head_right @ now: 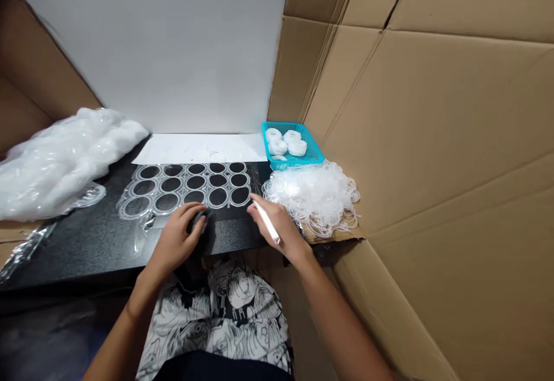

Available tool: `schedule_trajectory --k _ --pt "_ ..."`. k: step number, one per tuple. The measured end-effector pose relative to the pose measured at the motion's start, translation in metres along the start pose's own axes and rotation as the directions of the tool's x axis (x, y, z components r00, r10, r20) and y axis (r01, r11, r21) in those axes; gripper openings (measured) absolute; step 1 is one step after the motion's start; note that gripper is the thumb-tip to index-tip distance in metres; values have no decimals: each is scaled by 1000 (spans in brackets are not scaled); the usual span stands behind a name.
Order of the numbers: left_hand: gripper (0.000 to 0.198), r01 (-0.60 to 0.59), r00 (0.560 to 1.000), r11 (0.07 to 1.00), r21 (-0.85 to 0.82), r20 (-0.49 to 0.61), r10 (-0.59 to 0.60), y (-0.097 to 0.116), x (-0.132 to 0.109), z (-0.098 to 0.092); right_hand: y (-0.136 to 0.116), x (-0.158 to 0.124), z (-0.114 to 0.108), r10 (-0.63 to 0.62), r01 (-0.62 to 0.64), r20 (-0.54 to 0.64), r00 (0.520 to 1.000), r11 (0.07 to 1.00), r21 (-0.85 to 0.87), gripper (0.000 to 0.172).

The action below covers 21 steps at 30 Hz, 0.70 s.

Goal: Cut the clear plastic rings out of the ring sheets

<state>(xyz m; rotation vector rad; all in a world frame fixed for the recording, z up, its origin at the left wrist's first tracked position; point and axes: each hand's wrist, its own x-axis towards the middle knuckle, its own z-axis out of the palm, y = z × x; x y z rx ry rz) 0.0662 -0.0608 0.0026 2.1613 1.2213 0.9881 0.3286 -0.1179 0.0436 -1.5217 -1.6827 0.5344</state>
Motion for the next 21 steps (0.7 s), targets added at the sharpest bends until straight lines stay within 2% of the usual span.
schedule_trajectory --k 2,3,7,10,13,16,19,21 --pt "27 -100 991 989 106 104 89 -8 4 4 -7 20 22 51 -61 136 989 995 76 41" --pt "28 -137 982 980 141 147 116 -10 4 6 -8 33 31 55 -70 152 987 993 95 42" --pt "32 -192 964 966 174 219 152 -13 0 9 -1 78 61 -3 -29 161 987 980 197 36" --pt "34 -190 965 971 144 211 158 -18 -1 3 13 82 73 -42 24 119 992 989 149 36" --pt "39 -153 980 963 220 163 119 -27 -1 -6 27 60 65 -91 91 15 996 995 -49 38" --pt "43 -125 981 959 255 178 80 -35 -2 -14 32 34 43 -126 125 9 992 971 -204 42" --pt "36 -126 976 967 223 202 81 -37 0 -19 22 25 29 -146 152 40 988 946 -286 43" --pt "36 -126 980 964 234 180 85 -36 4 -19 12 33 30 -149 145 6 989 949 -281 42"
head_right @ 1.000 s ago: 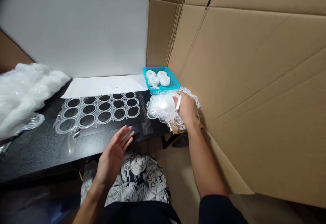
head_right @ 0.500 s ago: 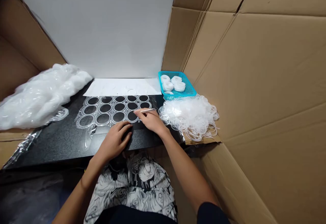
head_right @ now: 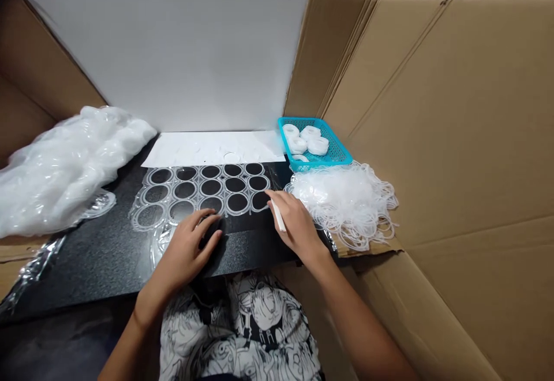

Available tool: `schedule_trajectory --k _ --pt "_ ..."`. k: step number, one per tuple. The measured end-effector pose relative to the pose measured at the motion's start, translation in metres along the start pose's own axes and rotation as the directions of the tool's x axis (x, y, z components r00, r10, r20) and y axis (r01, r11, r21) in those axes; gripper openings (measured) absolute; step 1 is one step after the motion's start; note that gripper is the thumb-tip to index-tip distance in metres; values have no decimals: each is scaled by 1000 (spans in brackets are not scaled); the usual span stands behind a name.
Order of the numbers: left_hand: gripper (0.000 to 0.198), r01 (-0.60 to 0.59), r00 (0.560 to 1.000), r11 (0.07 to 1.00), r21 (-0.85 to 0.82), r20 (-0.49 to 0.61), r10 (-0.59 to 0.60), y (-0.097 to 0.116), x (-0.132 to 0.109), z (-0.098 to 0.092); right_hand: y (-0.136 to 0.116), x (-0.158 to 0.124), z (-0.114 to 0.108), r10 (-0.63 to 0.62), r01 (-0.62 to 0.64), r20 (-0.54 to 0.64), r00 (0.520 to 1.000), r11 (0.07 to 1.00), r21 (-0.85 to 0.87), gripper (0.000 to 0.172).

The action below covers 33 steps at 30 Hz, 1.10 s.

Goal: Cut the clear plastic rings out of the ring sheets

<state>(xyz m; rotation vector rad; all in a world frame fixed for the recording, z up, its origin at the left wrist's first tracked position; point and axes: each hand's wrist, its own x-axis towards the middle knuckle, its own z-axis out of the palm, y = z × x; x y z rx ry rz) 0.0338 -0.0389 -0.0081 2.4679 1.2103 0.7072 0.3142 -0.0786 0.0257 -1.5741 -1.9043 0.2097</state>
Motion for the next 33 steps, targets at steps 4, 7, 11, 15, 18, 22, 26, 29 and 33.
schedule_trajectory --k 4,7,11,15,18,22,26,29,33 --pt "54 1 1000 996 89 10 -2 2 7 8 -4 45 16 -11 19 -70 997 994 106 44" --pt "63 18 998 992 124 62 -26 1 6 13 9 78 36 13 -12 -6 1000 995 96 48" --pt "66 14 994 993 117 108 -27 -1 -5 10 25 90 61 110 -93 166 980 990 -104 52" --pt "68 5 992 994 109 126 -19 1 -16 4 31 77 64 132 -73 241 961 968 -239 56" --pt "63 19 991 996 91 127 -31 4 -14 -1 28 71 52 119 -69 250 961 977 -199 57" --pt "47 9 999 998 62 39 -12 7 -1 -4 8 64 36 32 -49 130 991 991 128 49" --pt "40 -92 995 995 49 43 90 7 0 4 -13 45 43 98 -206 236 967 844 495 52" --pt "43 -98 992 992 76 83 92 6 -7 10 -17 33 54 140 -257 241 960 785 564 43" --pt "45 -94 992 987 134 101 80 9 -10 10 -18 27 56 115 -187 173 978 852 489 25"
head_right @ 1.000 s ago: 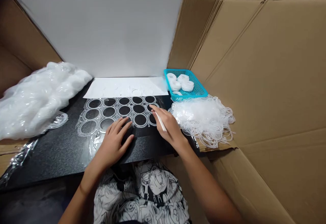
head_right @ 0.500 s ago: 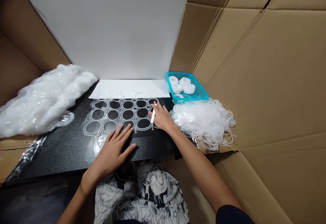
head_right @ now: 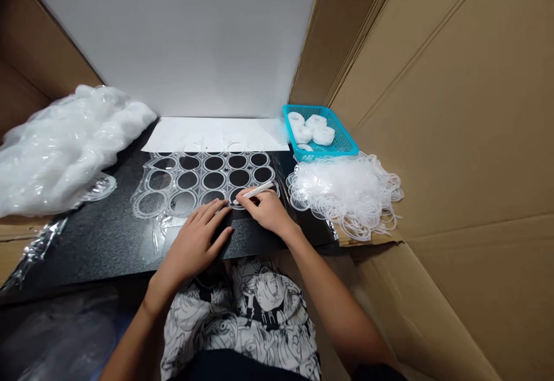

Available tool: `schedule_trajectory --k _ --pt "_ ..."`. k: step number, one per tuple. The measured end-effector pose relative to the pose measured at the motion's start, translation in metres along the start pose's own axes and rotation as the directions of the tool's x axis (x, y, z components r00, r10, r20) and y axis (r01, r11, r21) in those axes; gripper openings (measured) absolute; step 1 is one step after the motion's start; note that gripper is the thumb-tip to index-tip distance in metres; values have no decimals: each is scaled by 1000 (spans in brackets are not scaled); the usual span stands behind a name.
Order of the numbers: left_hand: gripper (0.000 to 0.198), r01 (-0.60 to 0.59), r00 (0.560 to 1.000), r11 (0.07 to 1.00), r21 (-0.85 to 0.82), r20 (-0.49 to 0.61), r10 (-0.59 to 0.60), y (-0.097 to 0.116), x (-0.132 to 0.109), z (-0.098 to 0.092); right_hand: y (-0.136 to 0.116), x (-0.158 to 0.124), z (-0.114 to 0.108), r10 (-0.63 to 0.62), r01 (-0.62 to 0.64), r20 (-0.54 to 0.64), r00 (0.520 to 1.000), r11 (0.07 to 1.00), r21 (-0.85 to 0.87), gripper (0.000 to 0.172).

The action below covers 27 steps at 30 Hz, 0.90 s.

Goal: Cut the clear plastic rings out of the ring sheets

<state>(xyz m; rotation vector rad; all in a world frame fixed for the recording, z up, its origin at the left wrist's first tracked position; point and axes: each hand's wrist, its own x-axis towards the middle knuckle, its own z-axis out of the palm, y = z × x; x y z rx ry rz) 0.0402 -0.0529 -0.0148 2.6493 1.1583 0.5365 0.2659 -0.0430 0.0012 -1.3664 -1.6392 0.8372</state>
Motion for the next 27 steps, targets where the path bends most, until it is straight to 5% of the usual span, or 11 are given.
schedule_trajectory --k 4,9,27 --pt "46 5 1000 999 51 14 -6 4 3 -3 -6 0 1 -49 50 22 999 995 -89 13" --pt "46 8 1000 997 81 22 -10 6 3 -5 -7 0 6 -50 45 -46 998 994 -103 15" --pt "42 -27 999 998 65 22 26 8 3 -8 -4 -1 8 -133 129 -7 991 972 -198 15"
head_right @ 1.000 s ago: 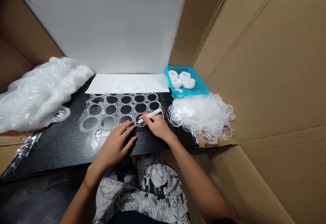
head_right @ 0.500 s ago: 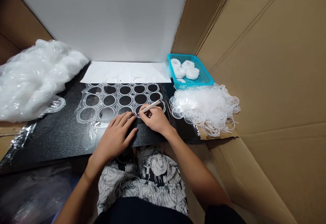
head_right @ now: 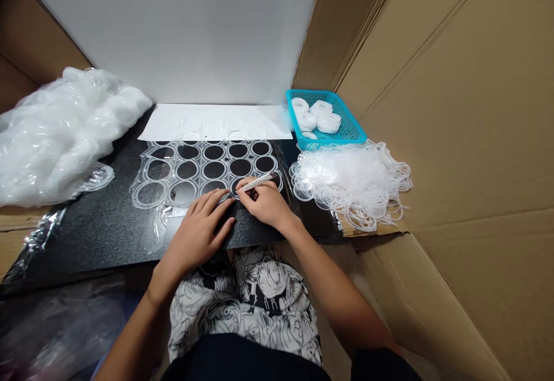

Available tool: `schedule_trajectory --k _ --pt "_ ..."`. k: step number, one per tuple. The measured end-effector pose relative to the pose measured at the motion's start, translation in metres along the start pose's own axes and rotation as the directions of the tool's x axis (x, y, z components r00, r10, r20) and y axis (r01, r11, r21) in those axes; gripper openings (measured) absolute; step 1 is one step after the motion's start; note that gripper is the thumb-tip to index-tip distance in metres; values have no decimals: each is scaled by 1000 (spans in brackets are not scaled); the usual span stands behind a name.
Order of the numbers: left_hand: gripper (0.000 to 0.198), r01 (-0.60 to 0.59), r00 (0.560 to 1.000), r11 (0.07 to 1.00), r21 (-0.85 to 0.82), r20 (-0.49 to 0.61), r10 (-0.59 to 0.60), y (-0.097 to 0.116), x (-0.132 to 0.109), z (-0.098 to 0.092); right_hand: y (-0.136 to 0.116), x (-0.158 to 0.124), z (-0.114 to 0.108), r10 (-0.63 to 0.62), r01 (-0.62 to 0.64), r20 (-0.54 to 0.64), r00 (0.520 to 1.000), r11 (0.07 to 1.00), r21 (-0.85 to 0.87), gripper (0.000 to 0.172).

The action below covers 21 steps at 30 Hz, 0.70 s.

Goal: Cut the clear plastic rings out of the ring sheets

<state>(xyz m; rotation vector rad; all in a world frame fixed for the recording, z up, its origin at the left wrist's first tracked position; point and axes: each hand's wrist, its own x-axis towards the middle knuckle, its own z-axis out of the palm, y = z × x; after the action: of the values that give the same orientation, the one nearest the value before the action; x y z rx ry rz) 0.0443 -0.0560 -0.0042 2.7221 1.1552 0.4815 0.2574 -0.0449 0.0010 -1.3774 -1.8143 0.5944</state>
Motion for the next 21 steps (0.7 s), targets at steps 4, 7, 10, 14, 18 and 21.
schedule_trajectory --k 4,7,10,14,18,21 --pt "41 -28 999 999 -15 16 28 0 0 0 -3 -4 1 -138 145 60 989 981 -130 21" --pt "42 -21 999 999 -48 23 22 -2 1 0 -5 -9 6 -222 236 85 971 936 -262 25" --pt "41 -17 999 997 -76 30 19 -4 2 0 -7 -14 11 -200 223 100 975 888 -402 28" --pt "41 -7 999 996 -91 39 10 -4 3 0 -13 -15 19 -139 166 92 986 862 -478 31" --pt "43 -10 999 994 -109 30 14 -3 2 -1 -18 -12 21 -50 46 -6 999 956 -289 31" --pt "39 -20 1000 992 -128 18 22 -4 0 -2 -17 -8 15 53 -56 -54 997 996 -66 27"
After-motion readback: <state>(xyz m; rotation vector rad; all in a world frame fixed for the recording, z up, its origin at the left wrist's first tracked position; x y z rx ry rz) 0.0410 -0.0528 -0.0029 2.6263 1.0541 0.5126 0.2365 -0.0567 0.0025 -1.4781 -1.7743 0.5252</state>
